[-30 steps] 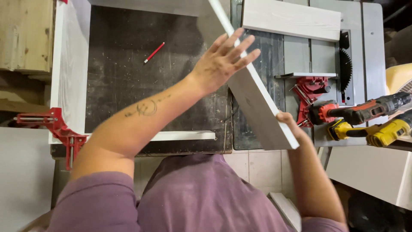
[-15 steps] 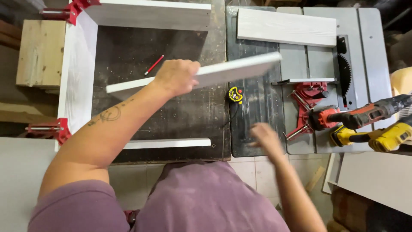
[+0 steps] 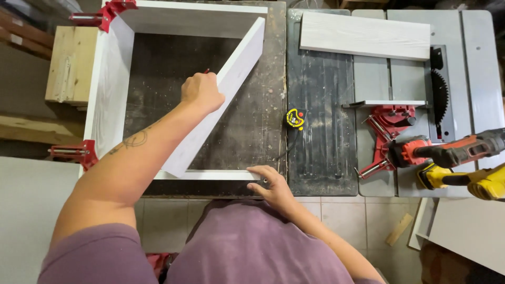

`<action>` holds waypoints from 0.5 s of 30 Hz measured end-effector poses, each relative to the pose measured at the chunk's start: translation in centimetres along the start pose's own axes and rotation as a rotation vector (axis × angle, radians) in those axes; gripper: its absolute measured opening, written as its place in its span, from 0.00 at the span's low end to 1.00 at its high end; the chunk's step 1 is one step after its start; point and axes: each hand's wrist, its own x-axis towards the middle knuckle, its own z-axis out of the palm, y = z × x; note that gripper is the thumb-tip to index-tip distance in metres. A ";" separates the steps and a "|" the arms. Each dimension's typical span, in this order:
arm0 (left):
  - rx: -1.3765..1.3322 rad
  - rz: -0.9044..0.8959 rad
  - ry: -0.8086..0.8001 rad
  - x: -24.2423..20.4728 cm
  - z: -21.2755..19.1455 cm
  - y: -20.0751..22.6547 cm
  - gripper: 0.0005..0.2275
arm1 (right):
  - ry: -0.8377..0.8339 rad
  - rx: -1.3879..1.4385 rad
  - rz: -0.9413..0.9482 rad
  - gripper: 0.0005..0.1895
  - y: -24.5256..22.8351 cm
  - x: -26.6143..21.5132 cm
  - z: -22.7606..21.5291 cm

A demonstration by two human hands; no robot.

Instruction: Assembling a rectangular wooden frame by positioning panels and securing the corners with specialized woodworking clamps.

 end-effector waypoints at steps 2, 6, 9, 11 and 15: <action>-0.008 -0.031 -0.009 0.3 0.4 0.6 0.14 | -0.001 0.019 -0.015 0.24 0.0 0.0 0.3; -0.034 -0.079 -0.001 1.5 1.2 1.5 0.14 | 0.090 0.029 -0.065 0.18 0.2 0.3 0.5; -0.059 -0.090 -0.028 0.9 0.1 3.1 0.14 | 0.117 0.008 -0.080 0.18 0.6 0.3 0.6; -0.062 -0.097 -0.056 0.8 -0.5 4.2 0.15 | 0.131 -0.002 -0.095 0.18 0.6 0.3 0.5; -0.066 -0.122 -0.039 1.2 -0.1 5.3 0.14 | 0.136 0.029 -0.075 0.19 0.3 0.4 0.3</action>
